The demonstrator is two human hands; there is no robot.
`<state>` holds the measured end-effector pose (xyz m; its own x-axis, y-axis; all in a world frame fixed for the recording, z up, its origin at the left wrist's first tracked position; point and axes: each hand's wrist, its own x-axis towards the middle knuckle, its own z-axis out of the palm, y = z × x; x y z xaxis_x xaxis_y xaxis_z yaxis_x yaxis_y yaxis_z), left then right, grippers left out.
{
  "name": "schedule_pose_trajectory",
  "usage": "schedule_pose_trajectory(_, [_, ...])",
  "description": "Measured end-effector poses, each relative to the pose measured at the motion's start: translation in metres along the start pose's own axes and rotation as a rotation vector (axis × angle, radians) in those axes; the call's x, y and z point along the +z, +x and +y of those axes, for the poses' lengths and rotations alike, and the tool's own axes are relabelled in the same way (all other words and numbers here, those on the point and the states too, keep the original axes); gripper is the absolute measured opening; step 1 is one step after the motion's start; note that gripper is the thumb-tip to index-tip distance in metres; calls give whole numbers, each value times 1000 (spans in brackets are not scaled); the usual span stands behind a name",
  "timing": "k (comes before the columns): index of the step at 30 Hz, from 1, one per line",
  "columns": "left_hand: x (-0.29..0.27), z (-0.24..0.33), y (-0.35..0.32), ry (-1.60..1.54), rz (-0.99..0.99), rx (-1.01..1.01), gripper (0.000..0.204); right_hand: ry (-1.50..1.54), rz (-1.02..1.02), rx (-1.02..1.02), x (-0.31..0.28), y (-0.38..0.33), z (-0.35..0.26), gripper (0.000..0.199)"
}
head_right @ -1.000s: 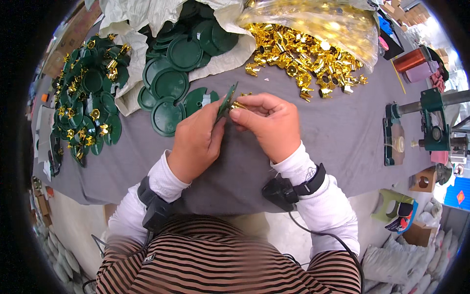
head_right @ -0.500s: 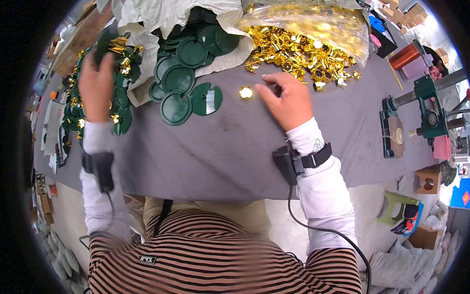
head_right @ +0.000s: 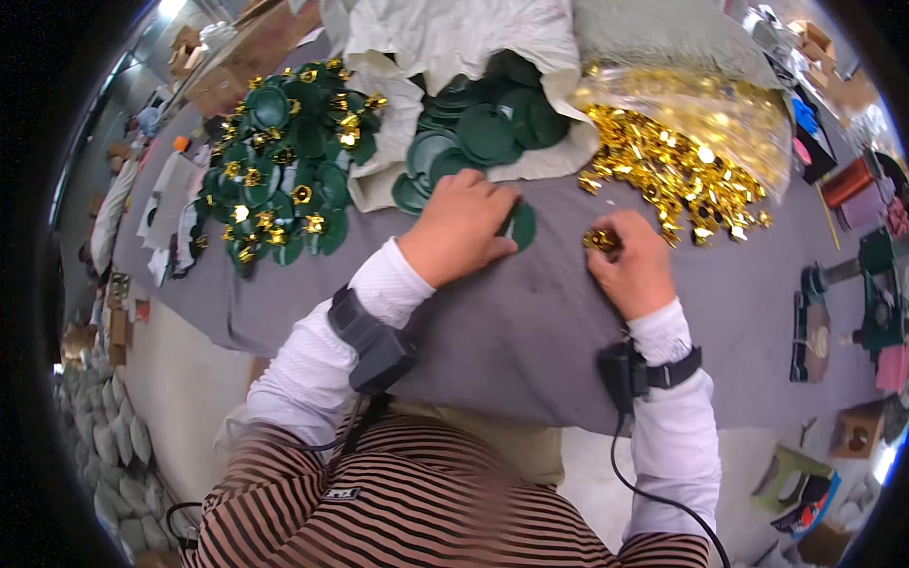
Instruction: The person attaches gold plastic inserts to green plastic circular bases by hand.
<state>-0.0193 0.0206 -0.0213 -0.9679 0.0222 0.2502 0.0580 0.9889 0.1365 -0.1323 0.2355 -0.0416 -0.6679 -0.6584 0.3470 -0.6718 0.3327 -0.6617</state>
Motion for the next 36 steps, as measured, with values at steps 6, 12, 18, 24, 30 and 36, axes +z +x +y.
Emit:
schedule_pose_trajectory(6, [-9, 6, 10, -457, 78, -174, 59, 110, 64, 91, 0, -1, -14, 23])
schedule_pose_trajectory(12, [18, 22, 6, -1063, 238, -352, 52, 305, 200, -115, 11, 3, -28, 29])
schedule_pose_trajectory(18, [20, 37, 5, -968, 172, -294, 44, 144, 180, -283, 14, 7, -22, 30])
schedule_pose_trajectory(24, [20, 50, -2, -711, 282, -201, 33, 74, 185, -233, 15, 0, -31, 29])
schedule_pose_trajectory(30, [21, 45, 1, -583, 379, -99, 30, 1019, 29, 503, 20, 4, -32, 28])
schedule_pose_trajectory(36, [11, 26, -8, -817, 384, -305, 32, -48, 387, 71, -32, 14, 7, 32])
